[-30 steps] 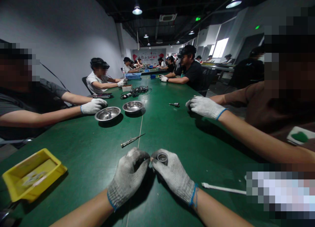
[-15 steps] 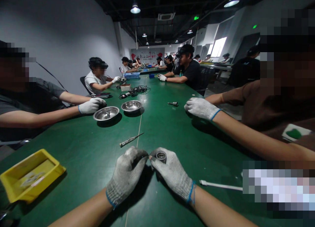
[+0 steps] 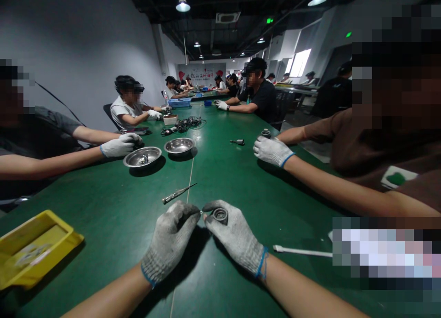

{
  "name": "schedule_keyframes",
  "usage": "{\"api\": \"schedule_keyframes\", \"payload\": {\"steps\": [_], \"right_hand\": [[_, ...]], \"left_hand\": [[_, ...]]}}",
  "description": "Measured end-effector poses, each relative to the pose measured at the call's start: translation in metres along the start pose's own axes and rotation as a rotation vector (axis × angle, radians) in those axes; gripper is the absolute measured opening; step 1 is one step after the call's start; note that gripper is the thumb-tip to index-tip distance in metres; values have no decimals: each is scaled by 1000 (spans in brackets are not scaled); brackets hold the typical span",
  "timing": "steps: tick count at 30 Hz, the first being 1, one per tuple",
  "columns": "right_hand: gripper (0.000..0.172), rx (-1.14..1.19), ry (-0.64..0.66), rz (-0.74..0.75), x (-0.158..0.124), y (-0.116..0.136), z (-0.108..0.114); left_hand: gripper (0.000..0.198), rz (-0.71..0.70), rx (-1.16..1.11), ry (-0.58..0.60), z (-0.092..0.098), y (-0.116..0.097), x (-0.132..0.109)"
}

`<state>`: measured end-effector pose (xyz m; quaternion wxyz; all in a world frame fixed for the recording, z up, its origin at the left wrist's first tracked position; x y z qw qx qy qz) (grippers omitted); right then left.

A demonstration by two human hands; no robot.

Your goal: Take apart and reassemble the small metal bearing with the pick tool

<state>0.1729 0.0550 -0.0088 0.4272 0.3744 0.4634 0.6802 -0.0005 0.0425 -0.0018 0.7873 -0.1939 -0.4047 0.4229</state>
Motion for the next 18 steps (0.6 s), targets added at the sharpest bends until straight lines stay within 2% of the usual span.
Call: {"api": "schedule_keyframes", "payload": {"steps": [12, 18], "right_hand": [[25, -35, -15, 31, 0, -3, -1], [24, -81, -4, 32, 0, -1, 1]], "left_hand": [[16, 45, 2, 36, -1, 1, 2], [20, 8, 17, 39, 0, -1, 2]]}}
Point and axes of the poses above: each hand's wrist, its own x-axis towards the middle knuckle, its own z-axis out of the back of the hand, y = z × x, the point moved 3 cm from there along x, towards the middle knuckle, and after that the axes turned 12 degrees about y, right-handed, at the moved point
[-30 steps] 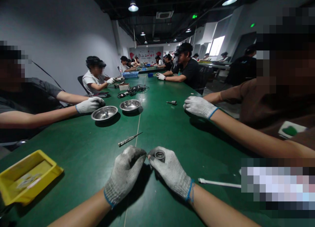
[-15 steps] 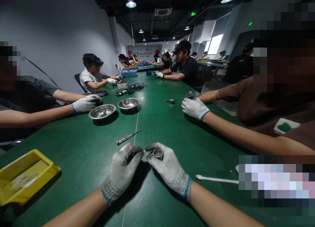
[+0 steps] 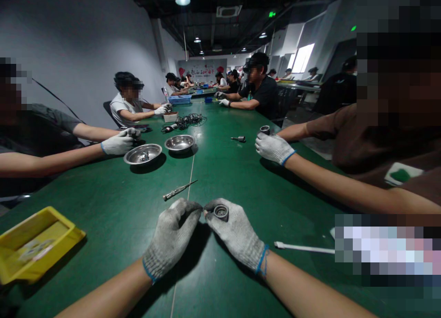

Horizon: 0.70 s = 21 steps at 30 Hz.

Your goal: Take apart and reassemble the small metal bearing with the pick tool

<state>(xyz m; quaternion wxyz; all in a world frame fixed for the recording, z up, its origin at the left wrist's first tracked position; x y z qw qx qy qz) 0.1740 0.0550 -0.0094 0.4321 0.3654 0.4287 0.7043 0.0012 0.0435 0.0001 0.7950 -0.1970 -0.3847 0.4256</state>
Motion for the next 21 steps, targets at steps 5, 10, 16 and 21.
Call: {"api": "schedule_keyframes", "payload": {"steps": [5, 10, 16, 21], "right_hand": [[27, -2, -11, -3, 0, 0, 0], [28, 1, -19, -12, 0, -2, 0], [28, 1, -15, -2, -1, -4, -1], [27, -8, -13, 10, -1, -4, -1]], "left_hand": [[21, 4, -7, 1, -1, 0, -1], [18, 10, -7, -27, -2, 1, -1], [14, 60, -33, -17, -3, 2, -1], [15, 75, -33, 2, -3, 3, -1]]}}
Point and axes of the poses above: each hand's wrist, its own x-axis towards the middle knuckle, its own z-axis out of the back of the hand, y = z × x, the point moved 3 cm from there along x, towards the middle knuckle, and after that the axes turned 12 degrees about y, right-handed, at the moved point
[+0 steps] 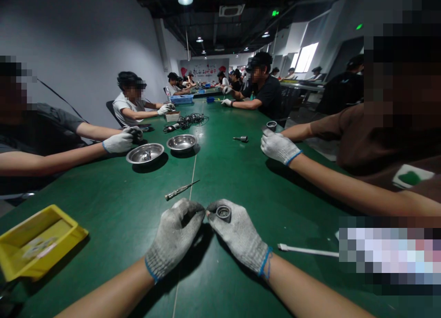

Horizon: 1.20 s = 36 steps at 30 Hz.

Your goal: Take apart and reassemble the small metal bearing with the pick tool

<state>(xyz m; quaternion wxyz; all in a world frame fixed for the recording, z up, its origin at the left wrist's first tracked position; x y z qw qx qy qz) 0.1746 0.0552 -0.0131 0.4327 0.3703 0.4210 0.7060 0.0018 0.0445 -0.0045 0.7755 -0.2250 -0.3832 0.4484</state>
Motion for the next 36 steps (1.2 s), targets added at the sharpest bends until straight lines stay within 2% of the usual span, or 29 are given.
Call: {"api": "schedule_keyframes", "payload": {"steps": [10, 21, 36], "right_hand": [[27, -12, -2, 0, 0, -1, -1], [25, -28, -5, 16, 0, 0, 0], [26, -27, 10, 6, 1, -2, -1]], "left_hand": [[17, 42, -39, 32, 1, -1, 2], [21, 6, -32, 16, 0, -1, 1], [18, 25, -41, 32, 0, -1, 2]]}}
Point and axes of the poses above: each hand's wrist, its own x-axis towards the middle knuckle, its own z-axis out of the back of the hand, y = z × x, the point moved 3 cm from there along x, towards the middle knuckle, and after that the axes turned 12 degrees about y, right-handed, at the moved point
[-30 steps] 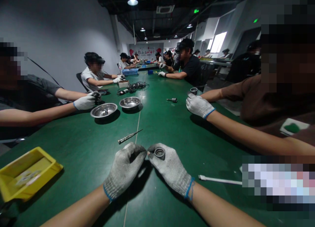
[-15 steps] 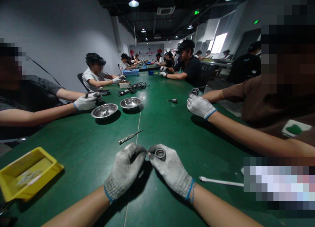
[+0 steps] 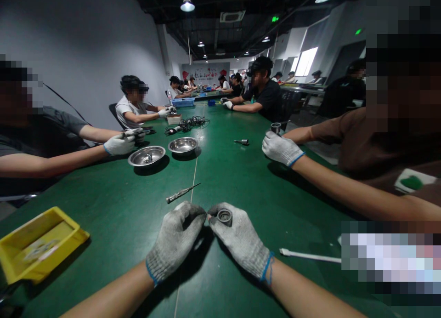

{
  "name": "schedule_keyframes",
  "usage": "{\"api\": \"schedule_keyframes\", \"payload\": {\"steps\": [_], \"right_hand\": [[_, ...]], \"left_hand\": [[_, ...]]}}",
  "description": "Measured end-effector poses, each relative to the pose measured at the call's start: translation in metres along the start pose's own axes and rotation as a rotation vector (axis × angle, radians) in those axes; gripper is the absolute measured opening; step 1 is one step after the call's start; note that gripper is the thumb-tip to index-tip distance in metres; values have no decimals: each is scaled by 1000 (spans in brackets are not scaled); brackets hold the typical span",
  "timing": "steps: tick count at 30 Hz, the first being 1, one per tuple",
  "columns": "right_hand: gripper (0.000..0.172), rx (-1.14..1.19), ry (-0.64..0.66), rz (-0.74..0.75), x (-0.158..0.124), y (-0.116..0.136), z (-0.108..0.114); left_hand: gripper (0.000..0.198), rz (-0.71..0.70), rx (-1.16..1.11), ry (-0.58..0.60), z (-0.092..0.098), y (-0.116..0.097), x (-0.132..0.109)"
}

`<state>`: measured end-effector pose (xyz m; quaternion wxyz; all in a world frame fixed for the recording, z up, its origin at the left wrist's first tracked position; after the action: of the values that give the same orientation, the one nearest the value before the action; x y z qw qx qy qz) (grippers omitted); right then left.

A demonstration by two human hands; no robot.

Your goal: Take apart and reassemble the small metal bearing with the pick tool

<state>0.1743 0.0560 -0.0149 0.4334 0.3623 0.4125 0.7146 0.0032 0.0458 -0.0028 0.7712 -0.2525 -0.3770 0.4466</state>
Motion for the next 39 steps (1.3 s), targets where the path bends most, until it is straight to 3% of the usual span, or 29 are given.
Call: {"api": "schedule_keyframes", "payload": {"steps": [39], "right_hand": [[24, -7, -16, 4, -1, 0, 1]], "left_hand": [[16, 23, -27, 27, 0, 0, 1]]}}
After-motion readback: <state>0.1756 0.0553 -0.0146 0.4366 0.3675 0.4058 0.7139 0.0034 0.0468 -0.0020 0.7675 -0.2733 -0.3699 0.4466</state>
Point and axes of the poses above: each hand's wrist, its own x-axis towards the middle knuckle, its own z-axis out of the back of the hand, y = z × x, the point moved 3 cm from there along x, towards the middle knuckle, and after that the axes turned 12 degrees about y, right-handed, at the moved point
